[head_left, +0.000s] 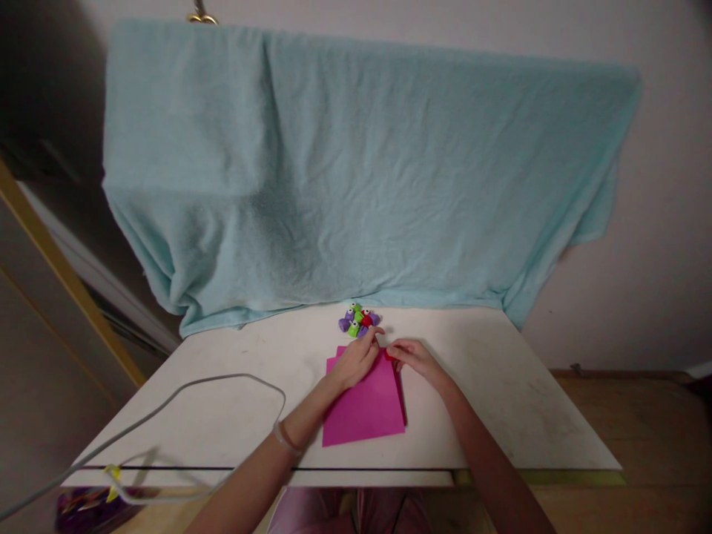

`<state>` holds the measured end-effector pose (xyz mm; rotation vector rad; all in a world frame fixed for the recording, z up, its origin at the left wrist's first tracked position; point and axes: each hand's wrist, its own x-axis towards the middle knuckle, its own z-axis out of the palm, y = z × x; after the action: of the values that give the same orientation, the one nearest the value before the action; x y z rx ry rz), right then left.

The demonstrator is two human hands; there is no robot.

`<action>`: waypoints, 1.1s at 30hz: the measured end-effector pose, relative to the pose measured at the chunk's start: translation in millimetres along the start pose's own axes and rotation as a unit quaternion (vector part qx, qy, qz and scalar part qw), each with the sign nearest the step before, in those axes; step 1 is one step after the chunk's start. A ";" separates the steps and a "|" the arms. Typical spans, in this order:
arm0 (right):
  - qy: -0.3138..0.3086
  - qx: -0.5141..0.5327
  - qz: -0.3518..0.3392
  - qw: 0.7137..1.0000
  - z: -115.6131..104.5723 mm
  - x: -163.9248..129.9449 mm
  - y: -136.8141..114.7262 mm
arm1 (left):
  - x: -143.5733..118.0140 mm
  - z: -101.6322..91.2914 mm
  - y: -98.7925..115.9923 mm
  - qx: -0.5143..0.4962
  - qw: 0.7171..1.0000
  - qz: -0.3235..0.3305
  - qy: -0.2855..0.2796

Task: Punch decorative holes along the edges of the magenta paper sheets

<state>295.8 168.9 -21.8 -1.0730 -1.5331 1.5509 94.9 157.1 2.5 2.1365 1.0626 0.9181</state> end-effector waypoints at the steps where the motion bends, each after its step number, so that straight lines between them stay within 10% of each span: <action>1: 0.001 -0.001 0.004 1.000 0.0 -0.3 -0.6 | -0.1 -1.6 -2.3 0.009 1.000 -0.005 -0.003; 12: 0.016 0.000 0.060 0.998 2.6 -4.9 -8.1 | 5.1 -8.3 -6.8 -0.184 0.980 -0.012 -0.070; 33: 0.062 0.077 0.050 0.994 -0.3 -13.7 -16.0 | 6.0 11.5 -28.4 -0.249 0.966 -0.042 -0.056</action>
<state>300.5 157.6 -4.7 -1.1488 -1.2732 1.6103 94.0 174.6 -23.3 1.6914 0.7600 0.8992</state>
